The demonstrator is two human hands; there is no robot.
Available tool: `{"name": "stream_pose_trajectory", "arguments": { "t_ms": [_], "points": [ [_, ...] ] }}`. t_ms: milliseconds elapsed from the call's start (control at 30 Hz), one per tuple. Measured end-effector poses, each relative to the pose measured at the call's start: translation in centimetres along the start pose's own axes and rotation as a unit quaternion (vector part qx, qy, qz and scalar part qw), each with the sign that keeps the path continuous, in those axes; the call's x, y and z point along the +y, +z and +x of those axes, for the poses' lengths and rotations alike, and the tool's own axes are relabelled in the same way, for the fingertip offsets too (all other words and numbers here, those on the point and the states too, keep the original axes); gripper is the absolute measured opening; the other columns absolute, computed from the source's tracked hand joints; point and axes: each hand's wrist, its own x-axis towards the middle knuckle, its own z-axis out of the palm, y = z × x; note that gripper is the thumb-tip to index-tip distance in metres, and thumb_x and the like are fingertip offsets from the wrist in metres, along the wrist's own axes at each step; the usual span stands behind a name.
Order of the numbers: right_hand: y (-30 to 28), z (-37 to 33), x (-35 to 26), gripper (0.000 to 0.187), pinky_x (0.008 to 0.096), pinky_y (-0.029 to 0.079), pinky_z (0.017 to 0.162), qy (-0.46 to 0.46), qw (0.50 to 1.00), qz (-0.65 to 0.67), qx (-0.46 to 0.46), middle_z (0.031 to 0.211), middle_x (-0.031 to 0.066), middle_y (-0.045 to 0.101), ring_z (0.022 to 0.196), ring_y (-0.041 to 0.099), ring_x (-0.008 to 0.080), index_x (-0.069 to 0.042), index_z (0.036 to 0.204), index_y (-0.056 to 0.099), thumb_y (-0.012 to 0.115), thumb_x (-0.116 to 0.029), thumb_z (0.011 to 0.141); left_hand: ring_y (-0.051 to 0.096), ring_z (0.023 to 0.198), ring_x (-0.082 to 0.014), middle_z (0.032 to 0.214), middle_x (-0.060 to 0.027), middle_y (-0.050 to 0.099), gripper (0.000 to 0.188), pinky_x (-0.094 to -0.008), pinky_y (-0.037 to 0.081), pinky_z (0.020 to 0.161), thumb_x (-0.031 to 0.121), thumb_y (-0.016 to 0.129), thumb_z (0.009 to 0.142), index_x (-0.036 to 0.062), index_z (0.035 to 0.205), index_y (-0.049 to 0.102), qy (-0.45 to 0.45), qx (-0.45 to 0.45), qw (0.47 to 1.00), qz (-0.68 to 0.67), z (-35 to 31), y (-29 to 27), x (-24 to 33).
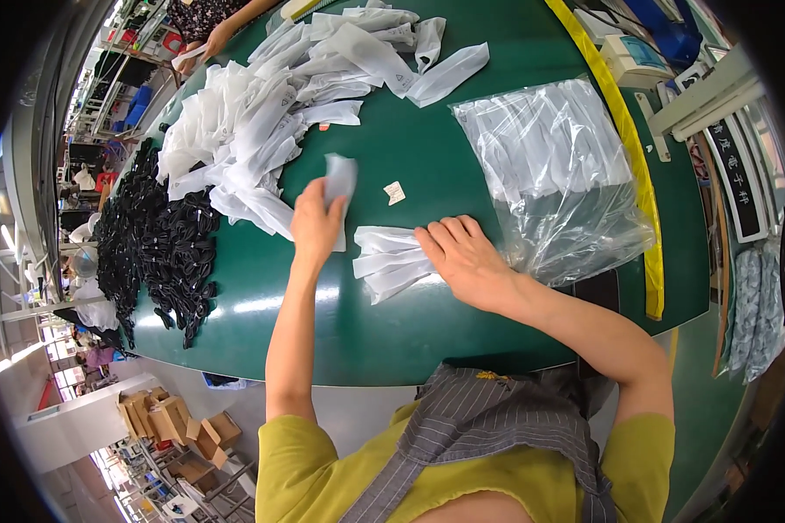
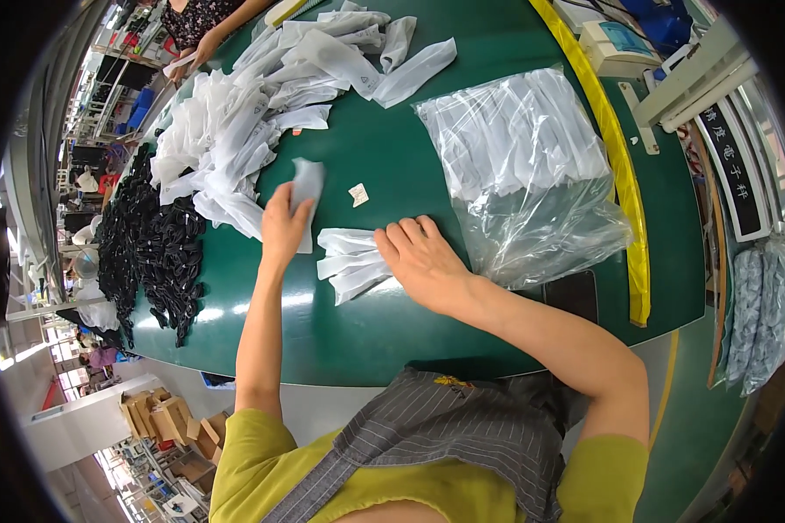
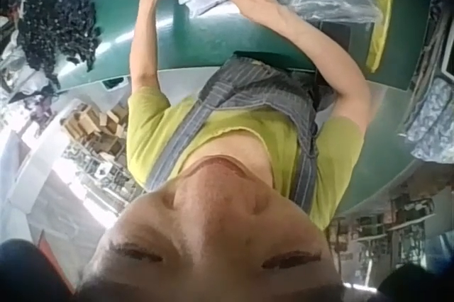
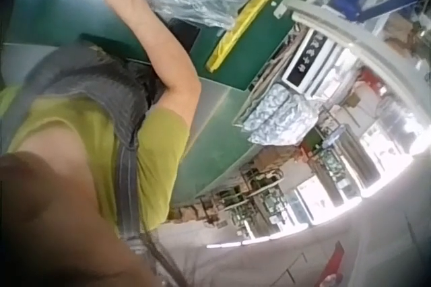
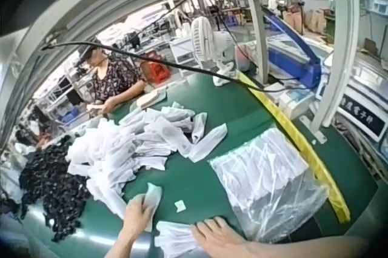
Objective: Packing white plastic components into plastic bags at a factory workbench.
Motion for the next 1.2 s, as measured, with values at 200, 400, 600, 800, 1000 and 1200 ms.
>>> {"name": "stream_pose_trajectory", "arguments": {
  "t_ms": [200,400,600,800,1000,1200],
  "points": [
    [-1.6,-0.4,-1.2,0.039,0.0529,0.028,0.114,-0.083,0.987,-0.136,0.018,0.140,0.0229,0.043,0.136,0.036,0.0365,0.006,0.115,0.060,0.061,-0.009,0.079,0.060,0.103,-0.0339,0.106,-0.0125,0.064,0.034,-0.0403,0.048,0.089,0.005,0.068,0.081,0.0057,0.115,0.064,0.327,-0.142,0.910,-0.212,-3.2,1.1,6.0],
    [-1.8,0.1,-0.5,0.038,0.0537,0.031,0.111,-0.061,0.997,-0.014,-0.046,0.138,0.0296,0.044,0.135,0.038,0.0410,0.005,0.106,0.061,0.070,-0.006,0.071,0.062,0.097,-0.0319,0.100,-0.0104,0.064,0.028,-0.0361,0.050,0.083,0.001,0.065,0.084,0.0019,0.111,0.063,0.129,-0.158,0.918,-0.339,-6.8,-1.4,3.7],
    [-1.9,0.9,-0.3,0.051,0.0494,0.035,0.106,-0.073,0.992,0.024,-0.096,0.127,0.0265,0.049,0.123,0.045,0.0382,0.003,0.111,0.057,0.078,-0.011,0.066,0.062,0.096,-0.0307,0.101,-0.0112,0.066,0.024,-0.0391,0.050,0.082,-0.003,0.061,0.083,0.0065,0.104,0.068,0.237,0.031,0.967,-0.084,-6.2,-3.5,-4.0],
    [-1.4,0.4,-0.1,0.062,0.0489,0.033,0.107,-0.080,0.993,0.035,-0.081,0.130,0.0249,0.046,0.128,0.042,0.0390,0.002,0.116,0.055,0.083,-0.013,0.063,0.049,0.128,-0.0254,0.123,-0.0073,0.059,0.049,-0.0502,0.028,0.112,-0.001,0.060,0.077,0.0111,0.124,0.059,0.371,0.020,0.894,0.250,0.9,-4.6,-10.7],
    [-1.2,-1.7,-0.7,0.059,0.0504,0.032,0.109,-0.046,0.997,0.027,-0.058,0.138,0.0268,0.042,0.134,0.037,0.0397,0.003,0.119,0.053,0.077,-0.007,0.066,0.063,0.093,-0.0363,0.105,-0.0153,0.065,0.033,-0.0436,0.052,0.078,0.013,0.067,0.087,0.0066,0.118,0.057,0.196,-0.073,0.976,-0.063,0.0,-1.5,2.0],
    [-1.3,-2.6,-2.5,0.047,0.0480,0.035,0.105,-0.035,0.998,-0.039,-0.017,0.131,0.0214,0.048,0.126,0.044,0.0345,0.006,0.118,0.054,0.062,-0.002,0.073,0.059,0.087,-0.0288,0.093,-0.0080,0.061,0.031,-0.0389,0.051,0.073,0.013,0.072,0.083,0.0073,0.112,0.064,0.389,-0.073,0.911,-0.120,-3.3,0.5,6.8]
  ]
}}
